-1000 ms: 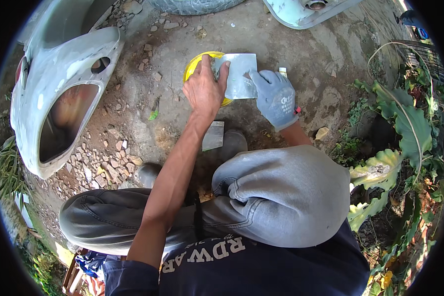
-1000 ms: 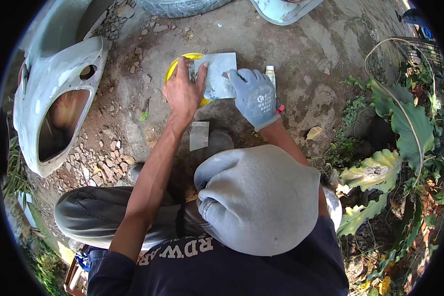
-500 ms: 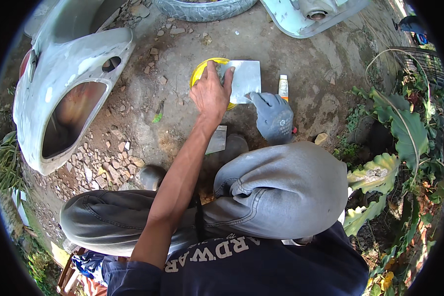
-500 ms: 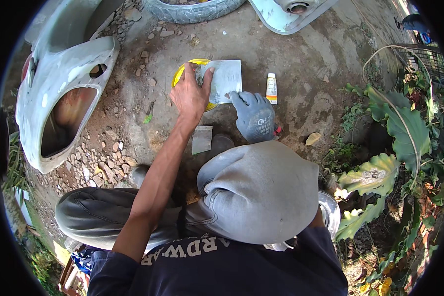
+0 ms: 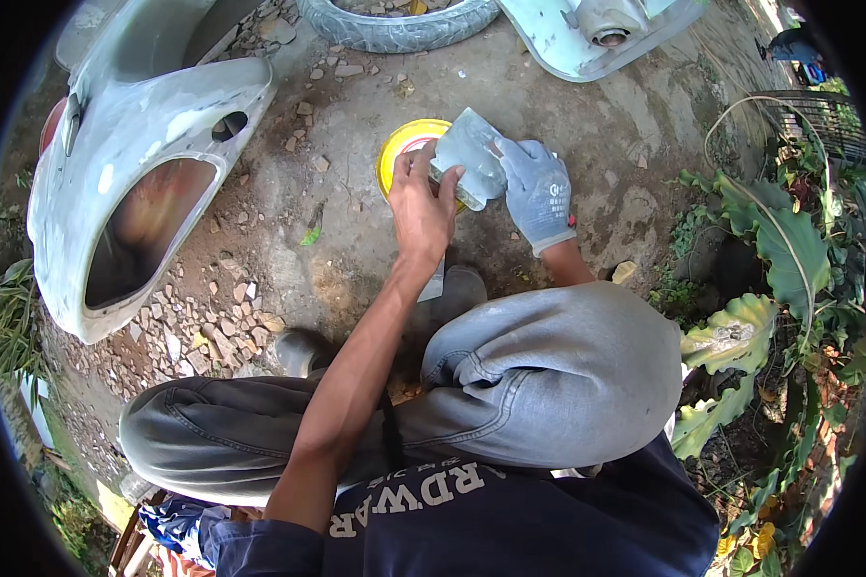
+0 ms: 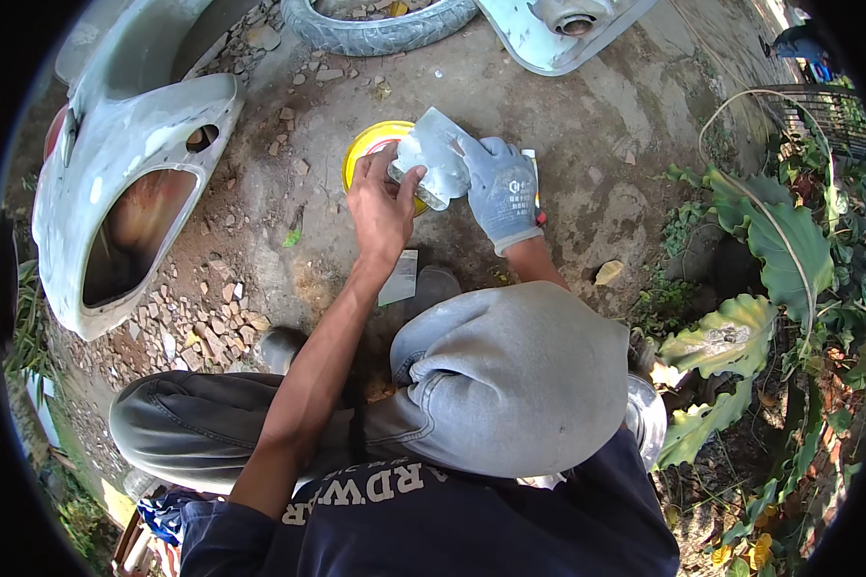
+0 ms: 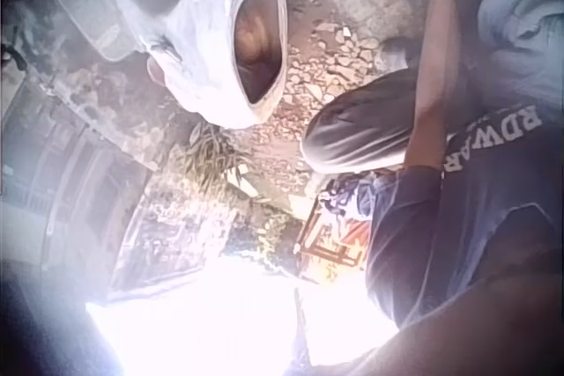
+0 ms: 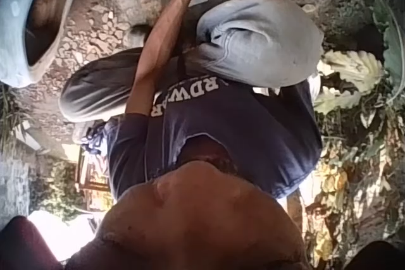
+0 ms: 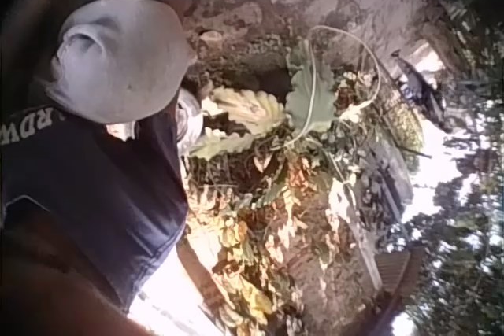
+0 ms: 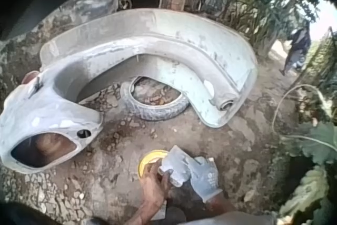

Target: Apply and smooth body filler on a motorcycle frame part using a spreader and sandpaper.

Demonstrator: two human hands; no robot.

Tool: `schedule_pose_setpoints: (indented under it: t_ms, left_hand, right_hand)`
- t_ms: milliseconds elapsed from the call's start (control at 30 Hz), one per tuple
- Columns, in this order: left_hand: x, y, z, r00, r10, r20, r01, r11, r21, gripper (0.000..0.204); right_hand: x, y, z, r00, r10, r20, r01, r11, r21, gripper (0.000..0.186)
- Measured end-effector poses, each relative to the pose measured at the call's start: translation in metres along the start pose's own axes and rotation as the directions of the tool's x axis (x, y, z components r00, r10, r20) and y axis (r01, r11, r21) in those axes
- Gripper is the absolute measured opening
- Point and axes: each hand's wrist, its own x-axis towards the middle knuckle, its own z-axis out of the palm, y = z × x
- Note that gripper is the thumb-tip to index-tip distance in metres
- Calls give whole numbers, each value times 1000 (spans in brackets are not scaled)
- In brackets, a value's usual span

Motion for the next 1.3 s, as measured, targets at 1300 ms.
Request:
schedule_pose_setpoints:
  t_ms: [1300]
  left_hand:
    - [-3, 8, 27, 996, 13, -87, 9, 969, 249, 26]
  right_hand:
    - [-4, -20, -7, 999, -30, 39, 29, 999, 14, 26]
